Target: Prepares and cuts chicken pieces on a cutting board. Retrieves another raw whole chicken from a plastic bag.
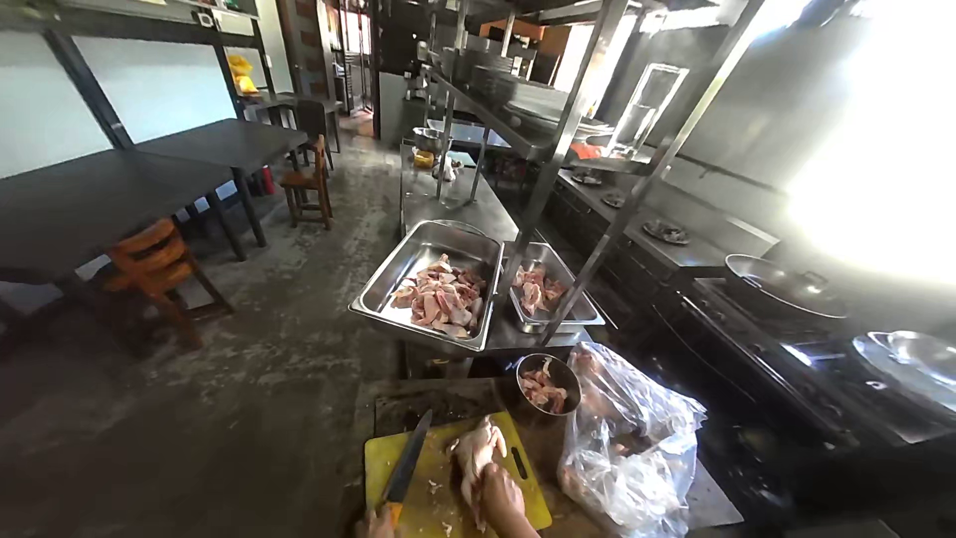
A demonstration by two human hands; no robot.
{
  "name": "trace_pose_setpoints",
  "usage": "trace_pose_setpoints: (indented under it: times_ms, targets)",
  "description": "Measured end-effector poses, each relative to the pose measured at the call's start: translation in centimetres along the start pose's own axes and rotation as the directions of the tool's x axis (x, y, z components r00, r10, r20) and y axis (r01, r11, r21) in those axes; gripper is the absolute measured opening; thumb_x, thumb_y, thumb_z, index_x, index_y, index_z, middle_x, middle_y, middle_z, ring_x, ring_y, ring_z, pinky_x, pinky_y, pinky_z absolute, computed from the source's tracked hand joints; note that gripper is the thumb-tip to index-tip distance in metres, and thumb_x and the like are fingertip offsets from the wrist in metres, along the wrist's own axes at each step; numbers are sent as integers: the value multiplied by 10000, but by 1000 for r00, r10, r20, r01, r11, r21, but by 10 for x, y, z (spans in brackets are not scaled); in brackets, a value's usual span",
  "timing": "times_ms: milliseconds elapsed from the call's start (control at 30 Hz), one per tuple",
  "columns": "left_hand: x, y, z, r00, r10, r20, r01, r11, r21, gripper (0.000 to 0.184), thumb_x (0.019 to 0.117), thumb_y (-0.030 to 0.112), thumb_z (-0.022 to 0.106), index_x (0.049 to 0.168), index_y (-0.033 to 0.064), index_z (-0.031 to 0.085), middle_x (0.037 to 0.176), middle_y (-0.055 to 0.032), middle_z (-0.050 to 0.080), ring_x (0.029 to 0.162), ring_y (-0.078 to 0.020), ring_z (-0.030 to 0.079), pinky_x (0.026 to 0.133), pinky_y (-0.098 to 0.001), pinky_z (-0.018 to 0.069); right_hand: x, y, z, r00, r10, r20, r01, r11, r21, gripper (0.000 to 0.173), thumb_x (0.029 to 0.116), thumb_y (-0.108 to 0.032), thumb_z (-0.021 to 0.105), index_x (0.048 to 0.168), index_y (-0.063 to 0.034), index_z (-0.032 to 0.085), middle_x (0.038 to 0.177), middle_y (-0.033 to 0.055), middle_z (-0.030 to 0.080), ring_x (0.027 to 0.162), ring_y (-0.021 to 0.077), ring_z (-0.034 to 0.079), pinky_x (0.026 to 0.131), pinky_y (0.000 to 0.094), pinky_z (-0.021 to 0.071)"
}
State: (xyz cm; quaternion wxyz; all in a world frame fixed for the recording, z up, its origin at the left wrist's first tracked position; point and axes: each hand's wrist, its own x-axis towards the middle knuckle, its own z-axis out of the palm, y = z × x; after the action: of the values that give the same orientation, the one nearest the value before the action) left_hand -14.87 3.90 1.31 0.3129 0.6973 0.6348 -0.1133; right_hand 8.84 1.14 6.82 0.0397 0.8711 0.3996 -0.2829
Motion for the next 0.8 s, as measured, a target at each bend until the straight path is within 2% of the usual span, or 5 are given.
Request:
trace_pose_setpoints:
  times_ms: [133, 333, 467, 633, 800]
  targets:
    - [12, 0, 1, 998, -13, 66, 12, 1000, 16, 616, 947, 278, 677, 1489, 49, 494, 1430, -229, 580, 1257, -413, 620, 1007, -580, 541, 4, -2, -1, 999, -14, 35, 17, 997, -78, 403, 991, -233, 578, 1366, -87, 576, 1400, 189, 593, 1243, 391, 621, 962, 595, 542]
    - [6, -10, -10, 980, -113, 163, 131, 986, -107, 587, 922, 276, 675, 1432, 21, 534, 1365, -203, 631, 1268, -346, 625, 1056, -540, 517, 2, 3, -9, 999, -34, 16, 34, 999, 3, 441, 966, -301, 616, 1387, -179, 573, 1386, 205, 598, 1195, 416, 639, 933, 621, 543]
    - [-12, -22, -15, 974, -179, 136, 202, 964, -174, 592, 957, 245, 624, 1487, 36, 460, 1325, -202, 651, 1234, -341, 649, 1026, -526, 540, 13, 10, -4, 1000, 13, -25, -7, 979, 206, 685, 904, -293, 710, 1525, -165, 453, 1316, 228, 633, 1161, 411, 654, 951, 602, 544]
    - [-59, -33, -21, 989, -51, 137, 84, 966, -246, 544, 1076, 343, 523, 1562, 136, 395, 1236, -218, 689, 1145, -369, 688, 1001, -551, 541, 4, 23, 1, 999, 21, 24, -28, 937, 349, 737, 911, -399, 731, 1509, -97, 425, 1242, 200, 681, 1117, 373, 683, 959, 580, 544]
    - [-110, -15, -26, 971, 135, 196, -84, 965, -247, 512, 1081, 401, 505, 1502, 110, 488, 1162, -228, 710, 1090, -385, 700, 972, -577, 541, -10, 30, 2, 1000, -10, -12, 13, 967, 255, 558, 982, -366, 633, 1393, 1, 549, 1405, 242, 563, 1240, 384, 613, 1025, 547, 513]
